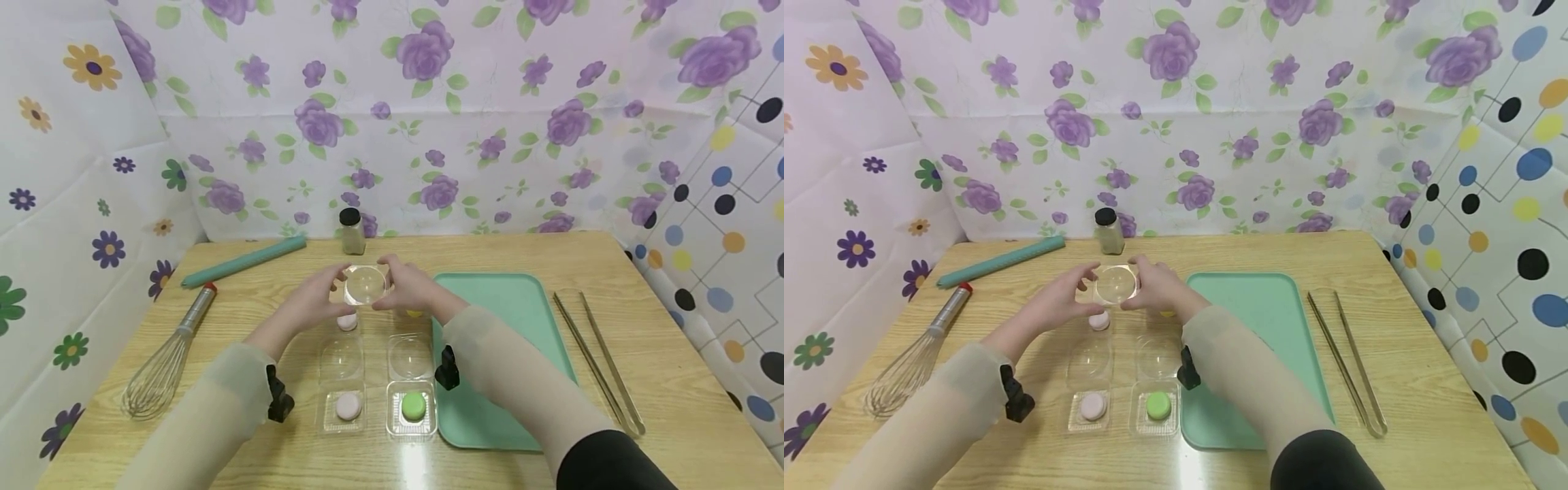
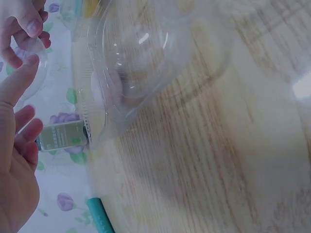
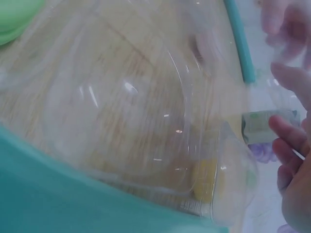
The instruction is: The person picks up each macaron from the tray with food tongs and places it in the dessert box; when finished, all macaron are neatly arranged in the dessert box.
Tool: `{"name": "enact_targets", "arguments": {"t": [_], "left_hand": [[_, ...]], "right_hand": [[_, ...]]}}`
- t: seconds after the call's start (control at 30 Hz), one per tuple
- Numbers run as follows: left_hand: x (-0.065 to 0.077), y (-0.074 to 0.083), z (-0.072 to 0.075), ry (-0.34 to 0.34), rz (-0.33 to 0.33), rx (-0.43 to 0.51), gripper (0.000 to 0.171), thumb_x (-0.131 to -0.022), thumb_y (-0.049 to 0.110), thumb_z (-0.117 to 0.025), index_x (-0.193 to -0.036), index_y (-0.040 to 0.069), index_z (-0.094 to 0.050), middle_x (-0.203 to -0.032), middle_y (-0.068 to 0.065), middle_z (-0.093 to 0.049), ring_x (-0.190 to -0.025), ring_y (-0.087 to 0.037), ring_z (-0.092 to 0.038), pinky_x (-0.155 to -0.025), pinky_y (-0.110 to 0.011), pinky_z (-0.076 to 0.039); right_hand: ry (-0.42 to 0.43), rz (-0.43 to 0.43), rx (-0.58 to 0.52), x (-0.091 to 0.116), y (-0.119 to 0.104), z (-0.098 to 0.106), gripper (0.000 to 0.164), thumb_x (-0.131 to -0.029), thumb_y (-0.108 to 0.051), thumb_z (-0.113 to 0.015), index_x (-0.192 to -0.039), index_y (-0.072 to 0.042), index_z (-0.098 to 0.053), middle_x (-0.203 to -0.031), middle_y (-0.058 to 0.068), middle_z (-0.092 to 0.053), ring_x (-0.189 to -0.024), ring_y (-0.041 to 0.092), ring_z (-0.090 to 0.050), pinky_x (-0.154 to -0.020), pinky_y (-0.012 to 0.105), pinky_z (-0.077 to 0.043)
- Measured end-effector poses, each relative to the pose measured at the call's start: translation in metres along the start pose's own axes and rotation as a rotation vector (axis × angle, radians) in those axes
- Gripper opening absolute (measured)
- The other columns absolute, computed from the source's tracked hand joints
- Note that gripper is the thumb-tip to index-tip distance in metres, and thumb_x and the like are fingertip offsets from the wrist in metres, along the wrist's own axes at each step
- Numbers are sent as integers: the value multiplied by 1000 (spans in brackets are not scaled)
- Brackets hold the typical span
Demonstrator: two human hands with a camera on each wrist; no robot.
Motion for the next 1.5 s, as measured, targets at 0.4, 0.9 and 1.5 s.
{"name": "enact_targets", "arguments": {"t": [0.4,0.9,1.5], "left_hand": [[1,5,5,39,-18,-66,86,-70,32,-82,-139,4,-37,-135,-15,-41,-119,-34,-41,-97,-49,-37],[10,15,21,248,-150,-227,81,-67,39,-82,-130,4,-44,-127,-15,-48,-117,-33,-41,-99,-51,-30],[28,38,24,527,-519,-429,96,-54,32,-90,-130,4,-38,-121,-14,-45,-96,-31,-45,-81,-45,-38]], "right_hand": [[-3,126,8,3,-4,-3,93,-74,-31,-80,-145,-9,-24,-97,1,-61,-90,17,-57,-79,30,-46],[-133,-57,-604,10,-2,0,57,-94,-46,-50,-140,-17,-34,-105,12,-66,-101,33,-60,-88,52,-42],[-300,-211,-999,14,-8,-16,67,-94,-59,-33,-139,-10,-39,-80,12,-63,-67,18,-58,-60,27,-45]]}}
Point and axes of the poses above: each hand's wrist, its own x-axis away from the middle knuckle, its own z-axis out of the back of the hand, y = z × x, the point moved 7 cm from there along -x, towards the middle knuckle
